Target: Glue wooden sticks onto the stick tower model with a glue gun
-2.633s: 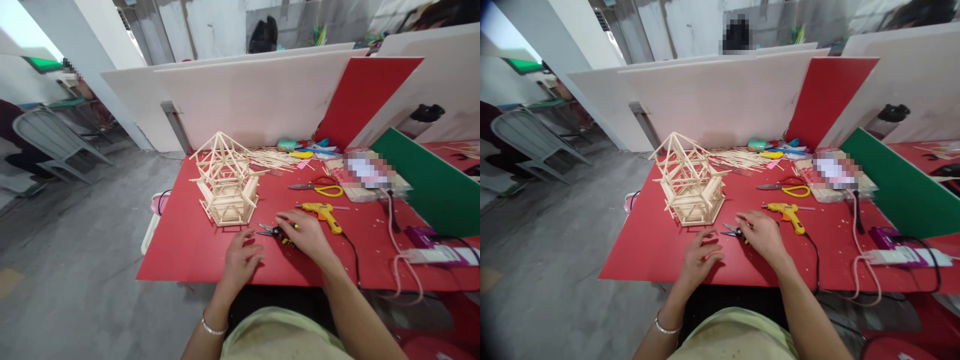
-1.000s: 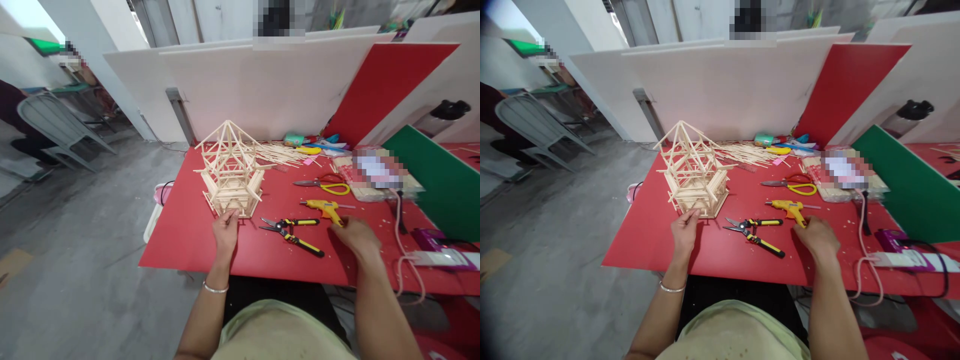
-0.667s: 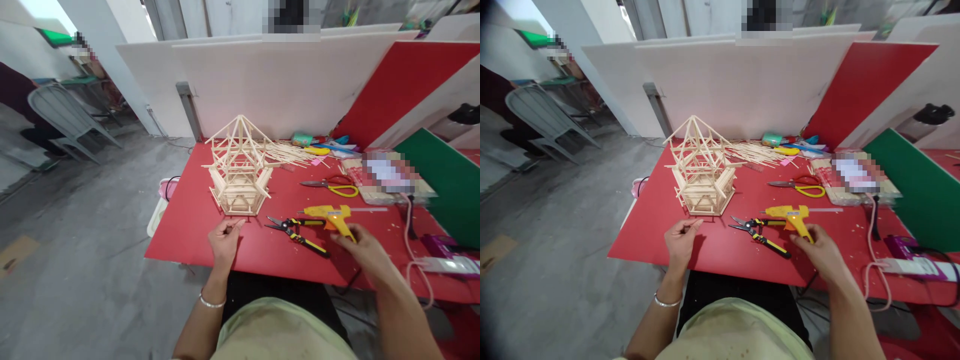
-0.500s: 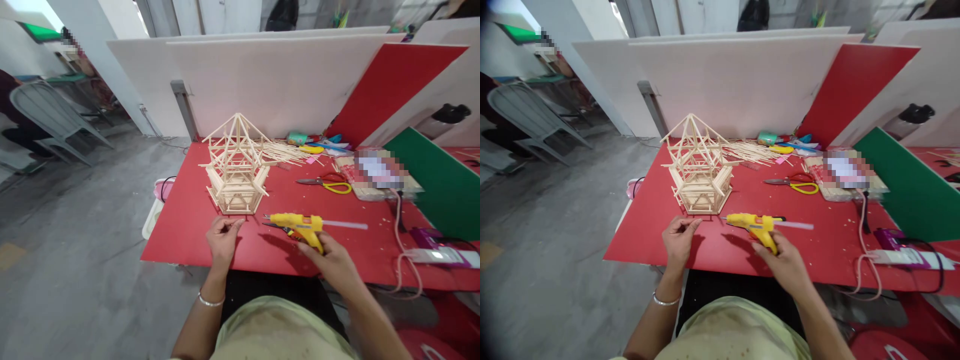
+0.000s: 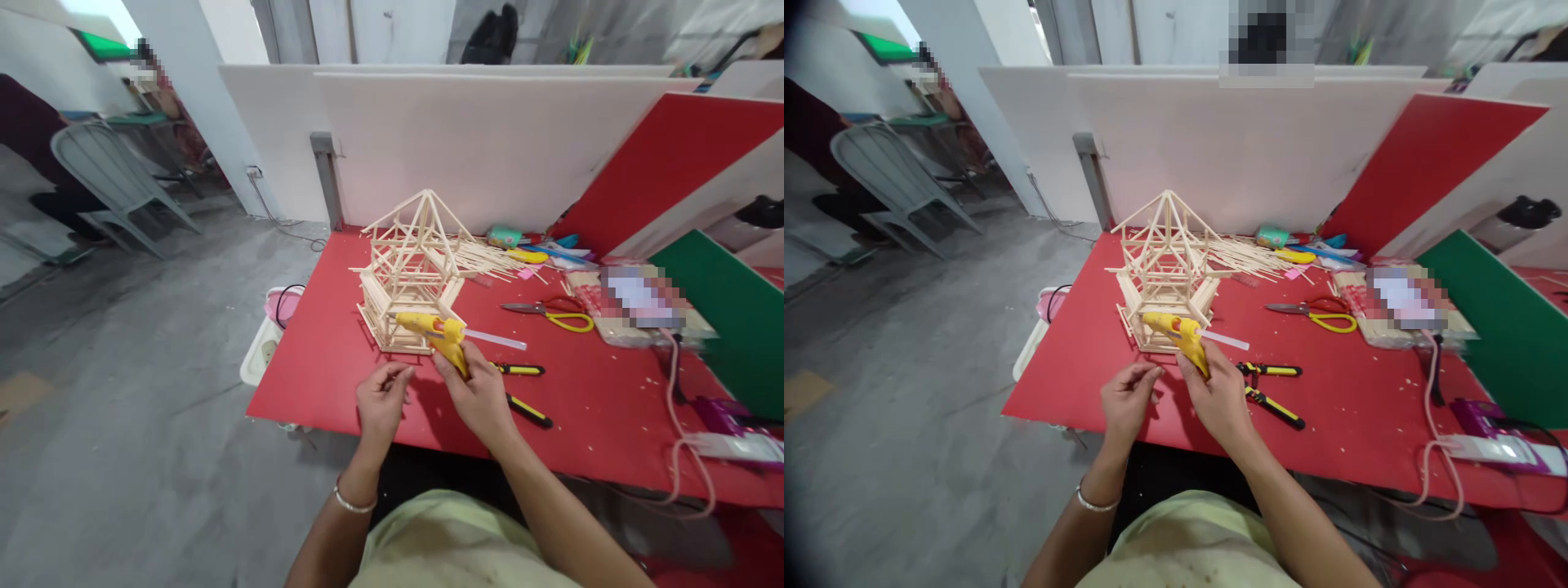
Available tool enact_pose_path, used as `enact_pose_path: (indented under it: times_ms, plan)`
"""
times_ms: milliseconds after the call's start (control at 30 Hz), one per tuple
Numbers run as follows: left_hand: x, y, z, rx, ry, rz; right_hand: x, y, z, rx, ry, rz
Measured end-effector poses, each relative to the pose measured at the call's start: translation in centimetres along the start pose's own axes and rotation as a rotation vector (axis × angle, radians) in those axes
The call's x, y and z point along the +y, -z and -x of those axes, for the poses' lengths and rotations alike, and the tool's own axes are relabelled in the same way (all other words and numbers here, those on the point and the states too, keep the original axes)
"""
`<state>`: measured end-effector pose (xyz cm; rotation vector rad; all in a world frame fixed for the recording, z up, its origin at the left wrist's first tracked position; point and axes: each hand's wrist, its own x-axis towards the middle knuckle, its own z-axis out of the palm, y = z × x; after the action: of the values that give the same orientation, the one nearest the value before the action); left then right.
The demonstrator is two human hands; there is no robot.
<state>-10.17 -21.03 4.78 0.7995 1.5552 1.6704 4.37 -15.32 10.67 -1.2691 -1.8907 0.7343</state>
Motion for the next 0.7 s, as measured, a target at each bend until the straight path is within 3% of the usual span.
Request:
enact_pose_path:
  times_ms: [200,367,533,633,700]
  plan:
    - [-1.3,0.2,0.8,-0.115,-0.06,-0.125,0.5,0.7,0.2,0.047,0.011,0.014]
    - [-1.9,0.4,1.5,-0.181,-0.205,-0.341,3.7,3.1,2.3,0.032,-0.055,0.137]
    - [-2.6,0.2,1.9,-0.317,-0.243,-0.363,9.1,9.0,4.1,0.084,-0.25,0.297]
    - [-2.9,-0.4,1.9,-0.317,-0.279,-0.321,13.4,13.3,4.1,0.07,-0.402,0.355]
    - [-2.8,-0.8,2.1,-0.285,-0.289,-0.297,16.6,15.6,3.6,0.144,-0.481,0.353]
